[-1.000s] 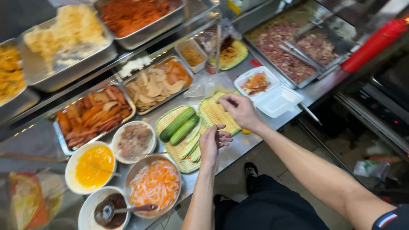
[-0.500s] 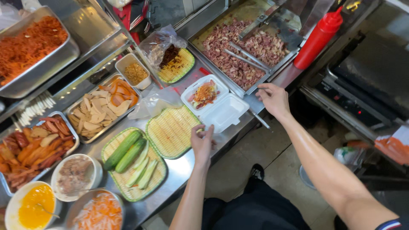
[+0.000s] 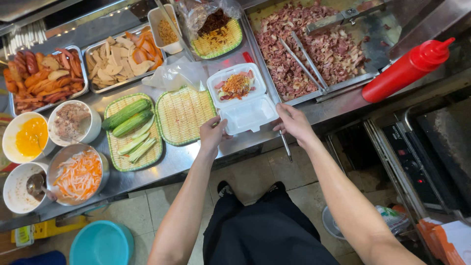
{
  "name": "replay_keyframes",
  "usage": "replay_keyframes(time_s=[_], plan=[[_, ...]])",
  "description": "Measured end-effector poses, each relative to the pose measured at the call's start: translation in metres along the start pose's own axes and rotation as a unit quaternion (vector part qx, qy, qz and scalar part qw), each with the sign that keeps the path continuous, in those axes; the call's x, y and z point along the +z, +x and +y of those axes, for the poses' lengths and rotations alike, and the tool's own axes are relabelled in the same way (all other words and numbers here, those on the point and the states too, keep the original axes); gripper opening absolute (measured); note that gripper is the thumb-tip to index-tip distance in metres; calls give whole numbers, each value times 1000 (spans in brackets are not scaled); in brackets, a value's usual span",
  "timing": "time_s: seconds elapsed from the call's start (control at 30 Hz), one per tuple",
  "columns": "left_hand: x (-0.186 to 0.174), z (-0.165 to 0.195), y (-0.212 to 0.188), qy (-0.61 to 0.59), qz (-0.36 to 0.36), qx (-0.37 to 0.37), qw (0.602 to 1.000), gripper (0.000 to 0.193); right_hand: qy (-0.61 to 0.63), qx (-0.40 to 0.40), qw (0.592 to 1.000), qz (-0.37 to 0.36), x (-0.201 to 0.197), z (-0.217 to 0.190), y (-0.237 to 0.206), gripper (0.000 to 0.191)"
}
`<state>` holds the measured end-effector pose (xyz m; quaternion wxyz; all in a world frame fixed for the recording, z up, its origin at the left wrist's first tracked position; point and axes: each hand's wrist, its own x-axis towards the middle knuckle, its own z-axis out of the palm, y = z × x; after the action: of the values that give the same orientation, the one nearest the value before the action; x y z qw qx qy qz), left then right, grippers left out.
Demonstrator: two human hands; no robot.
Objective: The person assembles a takeout meal in a foam box at a street food stall. They use tongs to place sliced meats and pickled vegetables into the box, add seasoning from a jar, retrieve a grilled rice cake from the toaster with tongs, cut it with scissors into the box, squeeze sauce over it, and place the closed box into a plastic bag.
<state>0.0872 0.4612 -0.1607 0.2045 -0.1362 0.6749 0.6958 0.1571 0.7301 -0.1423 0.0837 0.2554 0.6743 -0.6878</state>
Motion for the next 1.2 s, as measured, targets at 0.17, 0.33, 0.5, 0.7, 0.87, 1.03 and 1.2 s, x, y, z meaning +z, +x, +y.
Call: replay_keyframes(time_s=[0.17,0.33,0.5,0.7,0.87,1.03,1.2], plan=[[-2,2,3,-98,-30,-15,995,48,117,15,992,-53,15,-14,5,44],[1,14,6,82,13,33,996,51,128,47,991,-3,21,-40,22,35],[17,20,16,364,24,160,917,59,130,34,991,9,38,-60,24,30],[28,8,19,378,24,169,910,33,193,22,981,27,61,-56,14,25],[12,-1,12,376,-7,164,912,31,225,22,974,6,75,-39,-2,36],[0,-3,8,366,-24,189,911,26,49,20,988,145,97,-10,-22,45],[-4,-9,11,286,-140,54,946,30,-373,-172,888,204,118,12,-47,40]])
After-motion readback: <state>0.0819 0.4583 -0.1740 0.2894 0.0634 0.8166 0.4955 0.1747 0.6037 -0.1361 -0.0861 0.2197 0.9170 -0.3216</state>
